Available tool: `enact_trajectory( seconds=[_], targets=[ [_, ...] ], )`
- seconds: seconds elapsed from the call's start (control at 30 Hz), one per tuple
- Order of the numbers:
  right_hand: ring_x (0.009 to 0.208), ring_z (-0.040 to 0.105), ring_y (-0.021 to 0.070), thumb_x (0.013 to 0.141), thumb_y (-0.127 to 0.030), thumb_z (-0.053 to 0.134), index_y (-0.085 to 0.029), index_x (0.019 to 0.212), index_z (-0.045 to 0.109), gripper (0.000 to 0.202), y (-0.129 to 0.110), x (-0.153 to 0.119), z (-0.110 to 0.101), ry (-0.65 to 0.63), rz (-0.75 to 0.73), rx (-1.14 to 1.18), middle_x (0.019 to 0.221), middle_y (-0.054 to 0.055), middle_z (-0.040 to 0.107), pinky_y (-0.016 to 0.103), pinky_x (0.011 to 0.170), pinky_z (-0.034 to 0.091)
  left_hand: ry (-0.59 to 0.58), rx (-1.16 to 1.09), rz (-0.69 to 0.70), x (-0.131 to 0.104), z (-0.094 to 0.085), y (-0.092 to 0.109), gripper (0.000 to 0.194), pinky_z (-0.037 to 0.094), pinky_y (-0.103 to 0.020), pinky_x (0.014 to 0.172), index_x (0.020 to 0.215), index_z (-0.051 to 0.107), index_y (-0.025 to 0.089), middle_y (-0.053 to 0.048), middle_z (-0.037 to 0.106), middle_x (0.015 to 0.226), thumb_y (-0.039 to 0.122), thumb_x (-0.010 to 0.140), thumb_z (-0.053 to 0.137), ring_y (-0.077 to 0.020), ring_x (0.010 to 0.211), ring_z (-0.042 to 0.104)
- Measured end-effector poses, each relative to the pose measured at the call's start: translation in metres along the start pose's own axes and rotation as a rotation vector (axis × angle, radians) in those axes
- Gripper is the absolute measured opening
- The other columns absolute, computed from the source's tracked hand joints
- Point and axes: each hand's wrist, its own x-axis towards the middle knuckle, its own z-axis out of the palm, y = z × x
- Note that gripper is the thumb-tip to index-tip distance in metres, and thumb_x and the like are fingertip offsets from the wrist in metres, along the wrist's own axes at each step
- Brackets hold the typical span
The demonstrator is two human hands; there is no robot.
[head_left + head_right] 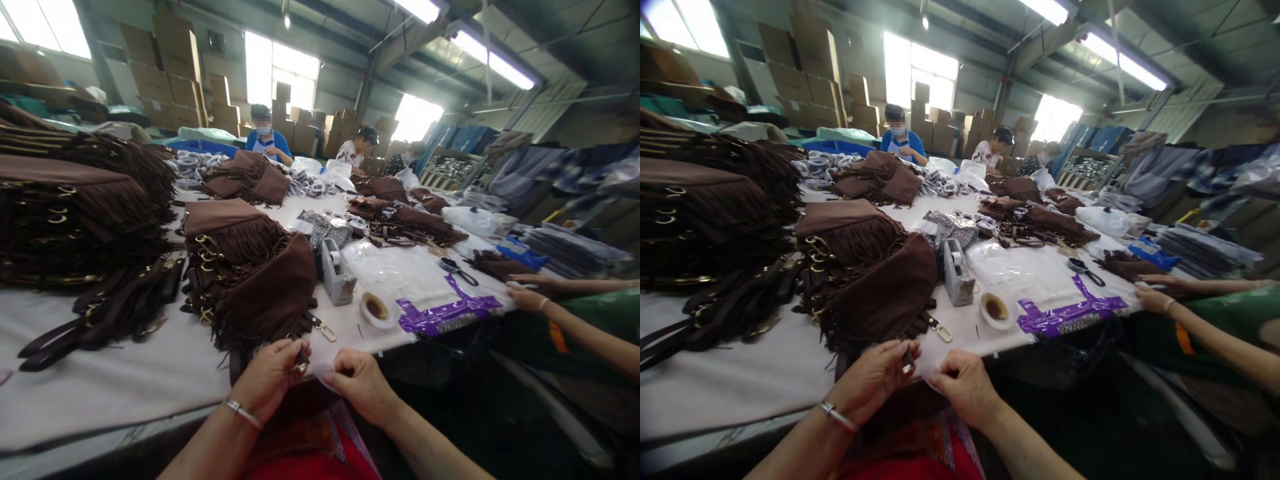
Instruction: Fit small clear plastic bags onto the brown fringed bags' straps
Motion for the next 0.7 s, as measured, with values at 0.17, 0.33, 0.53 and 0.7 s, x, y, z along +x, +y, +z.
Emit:
enact_trajectory(
  seconds=[0.17,0.33,0.53,0.7],
  targets=[
    [0.059,0.048,0.0102,0.070,-0.017,0.069,-0.015,0.055,0.061,0.017,-0.002,-0.008,0.009,-0.023,0.017,-0.006,0.061,-0.003,0.052,0.022,0.057,0.036,0.050,0.021,0.015,0.004,0.006,-0.010,0.036,0.049,-0.025,0.067,0.079,0.071,0.013,-0.007,0.065,0.089,0.039,0.059,0.084,-0.0168,0.084,0.058],
    [0.062,0.051,0.0110,0.073,-0.020,0.069,-0.016,0.061,0.068,0.012,-0.007,-0.008,0.011,-0.051,0.002,0.017,0.063,-0.002,0.054,0.022,0.059,0.037,0.076,0.037,0.034,0.006,0.006,-0.018,0.036,0.049,-0.025,0.067,0.077,0.071,0.014,-0.007,0.065,0.088,0.042,0.059,0.083,-0.0167,0.084,0.057],
    [0.062,0.051,0.0112,0.072,-0.022,0.070,-0.015,0.061,0.068,0.013,-0.011,-0.008,0.012,-0.056,0.040,0.084,0.063,-0.002,0.056,0.022,0.059,0.038,0.082,0.084,0.050,0.006,0.006,-0.020,0.032,0.048,-0.023,0.066,0.076,0.071,0.016,-0.006,0.064,0.087,0.043,0.062,0.080,-0.0162,0.084,0.056],
    [0.061,0.051,0.0114,0.070,-0.022,0.070,-0.014,0.061,0.067,0.013,-0.008,-0.011,0.009,-0.049,0.095,0.158,0.062,-0.002,0.058,0.023,0.059,0.039,0.094,0.086,0.062,0.005,0.008,-0.020,0.031,0.048,-0.022,0.066,0.075,0.071,0.016,-0.006,0.064,0.088,0.044,0.064,0.079,-0.0164,0.085,0.056]
  ],
)
